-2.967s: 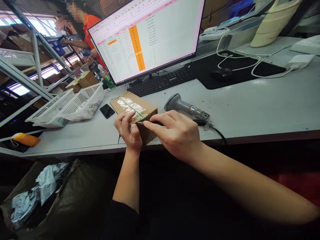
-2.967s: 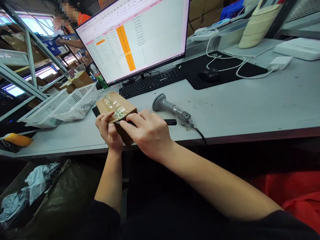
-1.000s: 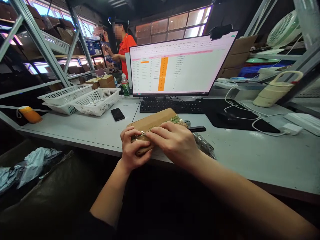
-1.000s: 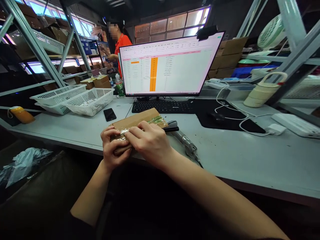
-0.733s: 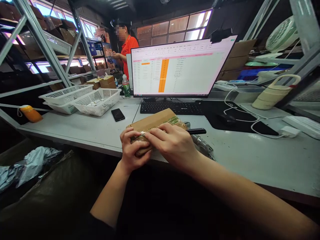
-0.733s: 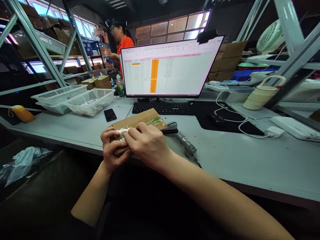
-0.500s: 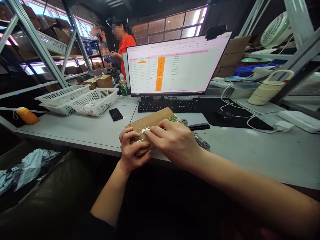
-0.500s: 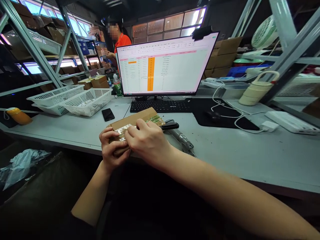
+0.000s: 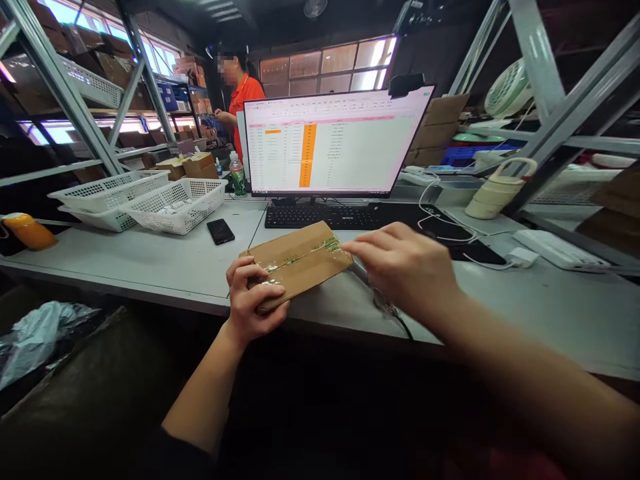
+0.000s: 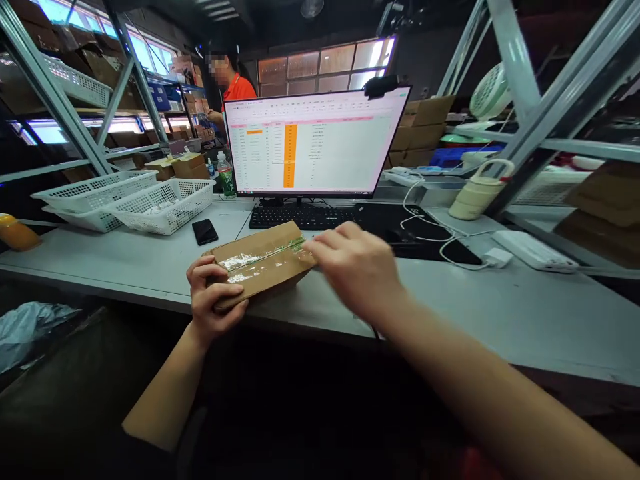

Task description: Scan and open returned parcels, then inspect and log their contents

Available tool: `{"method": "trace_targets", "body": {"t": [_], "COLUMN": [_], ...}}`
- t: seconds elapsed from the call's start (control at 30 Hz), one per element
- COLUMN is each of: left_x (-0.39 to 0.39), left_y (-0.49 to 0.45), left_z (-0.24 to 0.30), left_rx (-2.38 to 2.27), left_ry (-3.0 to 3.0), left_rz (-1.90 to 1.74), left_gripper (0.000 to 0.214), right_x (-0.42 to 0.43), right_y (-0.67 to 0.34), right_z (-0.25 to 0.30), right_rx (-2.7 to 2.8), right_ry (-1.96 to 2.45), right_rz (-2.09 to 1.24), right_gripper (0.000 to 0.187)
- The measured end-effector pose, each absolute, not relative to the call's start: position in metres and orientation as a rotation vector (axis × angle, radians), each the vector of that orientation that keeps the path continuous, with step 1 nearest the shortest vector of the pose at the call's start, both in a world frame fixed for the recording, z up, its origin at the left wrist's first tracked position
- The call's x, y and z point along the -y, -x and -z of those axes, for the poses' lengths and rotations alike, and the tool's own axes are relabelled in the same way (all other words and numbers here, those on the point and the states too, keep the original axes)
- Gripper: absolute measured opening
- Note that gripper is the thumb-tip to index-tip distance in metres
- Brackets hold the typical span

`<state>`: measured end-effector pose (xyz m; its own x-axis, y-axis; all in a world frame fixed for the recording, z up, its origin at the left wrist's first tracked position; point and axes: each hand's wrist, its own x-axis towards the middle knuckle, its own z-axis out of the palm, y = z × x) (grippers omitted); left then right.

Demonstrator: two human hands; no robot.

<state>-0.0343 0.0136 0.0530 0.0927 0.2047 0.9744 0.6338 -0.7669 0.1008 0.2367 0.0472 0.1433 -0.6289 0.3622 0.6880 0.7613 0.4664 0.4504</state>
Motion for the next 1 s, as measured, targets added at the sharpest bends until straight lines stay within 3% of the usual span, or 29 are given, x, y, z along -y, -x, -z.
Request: {"method": "trace_targets", "body": {"t": [0.23, 0.57, 0.83, 1.0], "left_x": [-0.013, -0.015, -0.014, -0.022], "left_y": [0.028, 0.029, 0.03, 0.044], "left_z": [-0.053, -0.05, -0.052, -0.051], "left_rx": [0.822, 0.784, 0.766, 0.895], "left_ry": [2.036, 2.047, 2.057, 2.095], "left_rz": [1.679, 1.693, 1.701, 1.779], "left_gripper": [0.015, 0.017, 0.017, 0.014], "right_x": [-0.018, -0.029, -0.048, -0.096], "right_y": [-0.171, -0.183, -0.222, -0.303], "right_z": [-0.143, -0.142, -0.152, -0.139], "right_rx": [2.43, 2.414, 2.502, 2.236], "right_ry": [0.617, 0.687, 1.023, 1.739], "right_rz": [0.828, 1.027, 1.072, 0.775], "right_gripper": [0.018, 0.018, 0.029, 0.039]}}
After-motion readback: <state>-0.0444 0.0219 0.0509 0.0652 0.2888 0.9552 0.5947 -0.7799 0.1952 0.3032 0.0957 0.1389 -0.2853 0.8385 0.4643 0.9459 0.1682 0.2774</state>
